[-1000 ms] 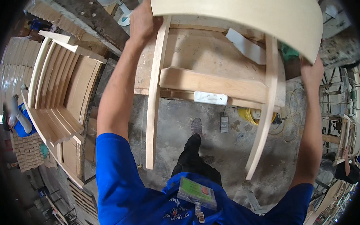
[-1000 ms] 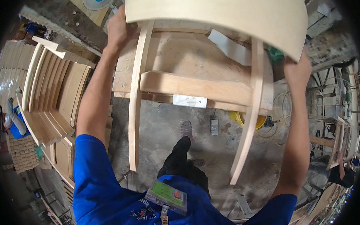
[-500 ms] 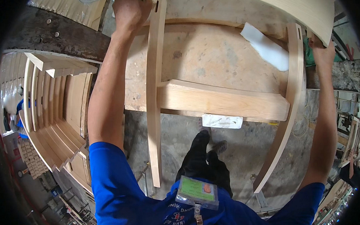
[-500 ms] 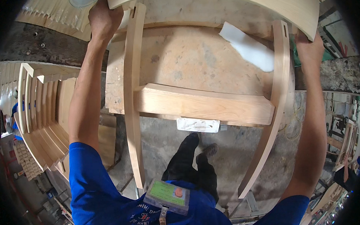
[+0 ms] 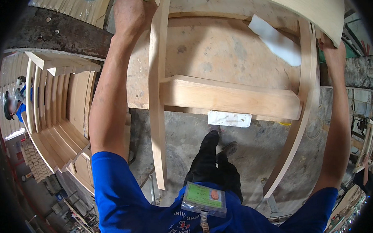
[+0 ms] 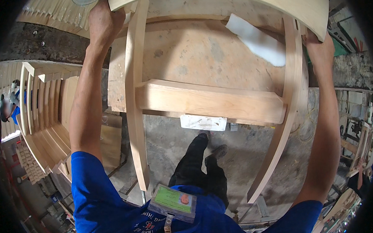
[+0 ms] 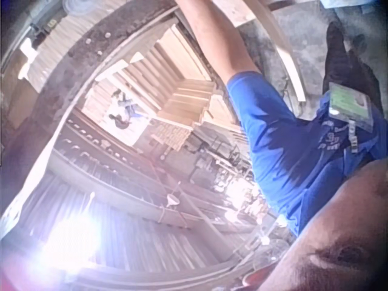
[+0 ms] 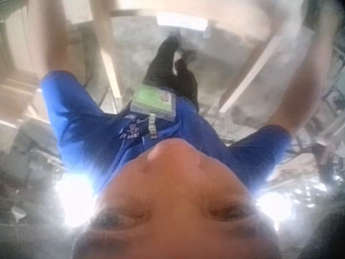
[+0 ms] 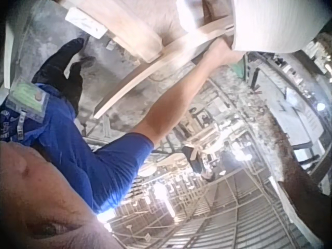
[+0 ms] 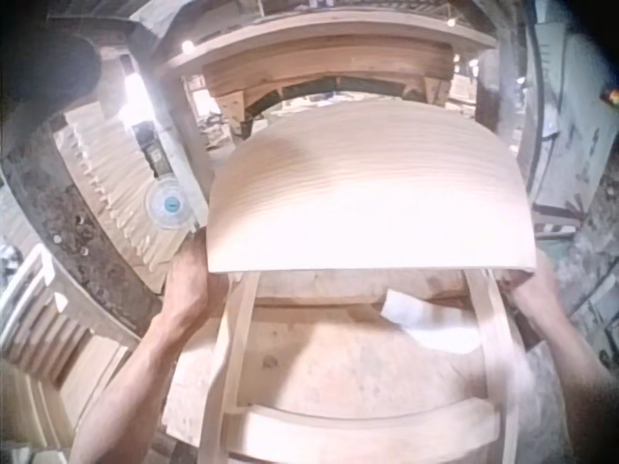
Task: The person assembles wooden chair frames by attaching curved backrest pieces to the frame structure. They repeatedly pick up backrests, align them with the frame, and secure them in place. The person moves between workstations and stacks completed frames.
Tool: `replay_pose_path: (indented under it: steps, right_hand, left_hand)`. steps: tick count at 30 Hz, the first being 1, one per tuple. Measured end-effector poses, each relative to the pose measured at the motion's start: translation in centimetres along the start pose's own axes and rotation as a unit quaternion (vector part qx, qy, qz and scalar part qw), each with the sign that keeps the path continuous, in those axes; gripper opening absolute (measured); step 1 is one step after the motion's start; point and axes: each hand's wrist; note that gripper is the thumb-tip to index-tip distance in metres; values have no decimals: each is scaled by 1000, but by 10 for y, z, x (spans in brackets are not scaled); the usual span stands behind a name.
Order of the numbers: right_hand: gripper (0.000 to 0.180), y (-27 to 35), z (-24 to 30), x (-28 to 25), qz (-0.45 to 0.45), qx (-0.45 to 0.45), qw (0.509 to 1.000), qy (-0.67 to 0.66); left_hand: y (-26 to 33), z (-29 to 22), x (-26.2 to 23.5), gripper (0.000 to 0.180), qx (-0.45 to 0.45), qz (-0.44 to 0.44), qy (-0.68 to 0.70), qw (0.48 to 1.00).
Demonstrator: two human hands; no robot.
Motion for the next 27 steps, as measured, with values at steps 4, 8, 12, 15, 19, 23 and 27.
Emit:
replay_pose_path:
  steps: [4,8,12,15,19,23,27]
  right_hand:
    - [50,-12,-5,14,-32,3,997,-69]
    - [52,-32,-11,17,-15,-30,994,-102]
    - [49,-26,-21,17,-1,-16,990,-139]
    - [45,-12,-2,20,23,37,996,-75]
    - [37,-21,-7,20,5,4,995,-100]
    - [32,-22,-17,20,-21,-67,997,-36]
    - [49,-34,-29,22,-67,-130,983,111]
  left_hand:
    - [1,1,4,32,9,-3,-21,1000]
    - [3,5,15,32,49,-48,-45,997]
    - [2,3,18,33,96,-24,-97,990]
    - [1,12,8,35,60,25,-86,994]
    - [-7,6,12,37,88,34,-95,991]
    - [-1,8,28,28,54,-61,-108,991]
    - [12,59,38,50,-69,10,-96,993]
Point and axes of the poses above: each hand's wrist, its own y-axis away from the middle knuckle, its own x-axis out of the palm, z = x × y, and after that the axes turned 3 degrees about x, right-handed
